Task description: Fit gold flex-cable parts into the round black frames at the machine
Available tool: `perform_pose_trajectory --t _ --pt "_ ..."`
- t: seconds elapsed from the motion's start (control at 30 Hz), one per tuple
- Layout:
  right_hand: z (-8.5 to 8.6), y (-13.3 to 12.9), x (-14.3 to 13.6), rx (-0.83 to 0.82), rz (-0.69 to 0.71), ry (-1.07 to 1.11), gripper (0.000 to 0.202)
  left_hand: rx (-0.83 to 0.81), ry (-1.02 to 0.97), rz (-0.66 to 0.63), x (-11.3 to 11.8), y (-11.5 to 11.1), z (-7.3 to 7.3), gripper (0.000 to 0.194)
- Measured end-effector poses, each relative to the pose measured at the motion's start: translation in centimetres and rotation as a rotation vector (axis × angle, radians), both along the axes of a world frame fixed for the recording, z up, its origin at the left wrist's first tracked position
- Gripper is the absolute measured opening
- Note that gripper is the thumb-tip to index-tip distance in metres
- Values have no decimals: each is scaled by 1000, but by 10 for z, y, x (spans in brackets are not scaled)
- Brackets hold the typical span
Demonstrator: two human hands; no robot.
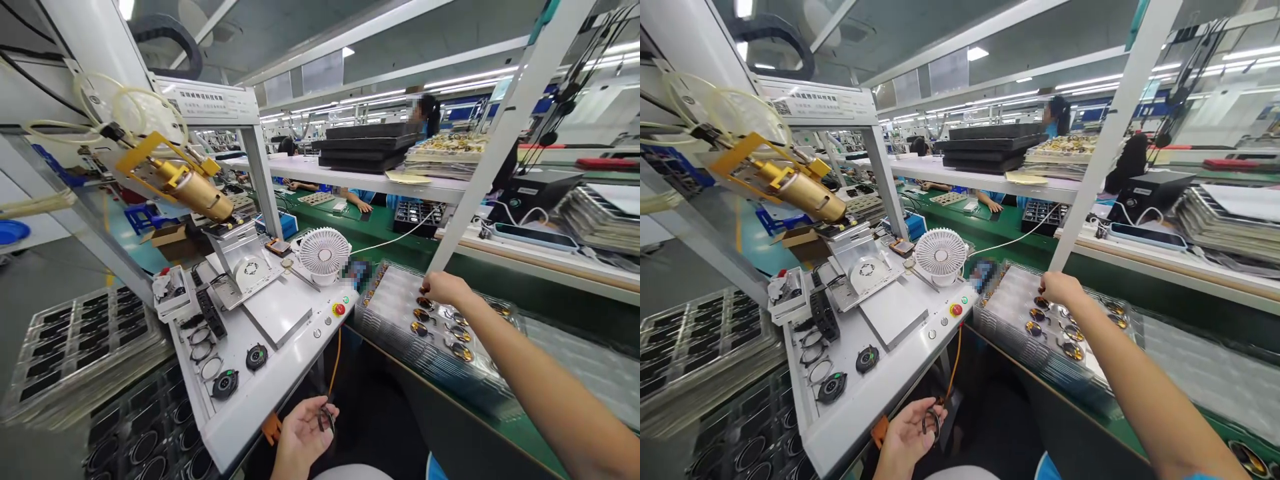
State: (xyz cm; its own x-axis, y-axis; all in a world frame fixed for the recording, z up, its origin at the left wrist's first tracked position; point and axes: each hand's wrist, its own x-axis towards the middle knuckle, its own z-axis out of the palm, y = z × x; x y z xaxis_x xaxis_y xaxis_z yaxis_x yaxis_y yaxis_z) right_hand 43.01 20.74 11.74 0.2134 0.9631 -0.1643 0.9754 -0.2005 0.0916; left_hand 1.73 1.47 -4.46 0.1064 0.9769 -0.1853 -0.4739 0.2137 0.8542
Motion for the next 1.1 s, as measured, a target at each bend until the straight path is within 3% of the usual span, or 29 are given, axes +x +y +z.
perform_pose_trajectory --t 0.2,0.43,0.53,0.6,0.7,0.8,0.9,1.1 --pt "-12 -9 -2 50 43 -34 21 7 -12 -26 -2 -5 4 63" --pt "-12 -25 -3 259 -14 75 42 -11 -12 -41 -16 -17 20 60" --pt "-17 -37 -37 318 30 195 44 10 -34 -85 -19 -15 29 59" --pt "-28 -58 -79 312 183 417 37 39 -50 -150 -19 -10 38 61" --pt "-49 -101 -152 289 564 1050 27 79 -91 -274 -17 2 54 70" --pt "-63 -137 -204 381 726 1250 21 78 -113 -345 -17 10 65 77" --pt "-71 -152 -223 449 758 1257 20 39 -95 -339 -22 10 64 74" --pt "-76 -153 -226 266 833 1235 20 -1 -86 -351 -34 -7 46 83"
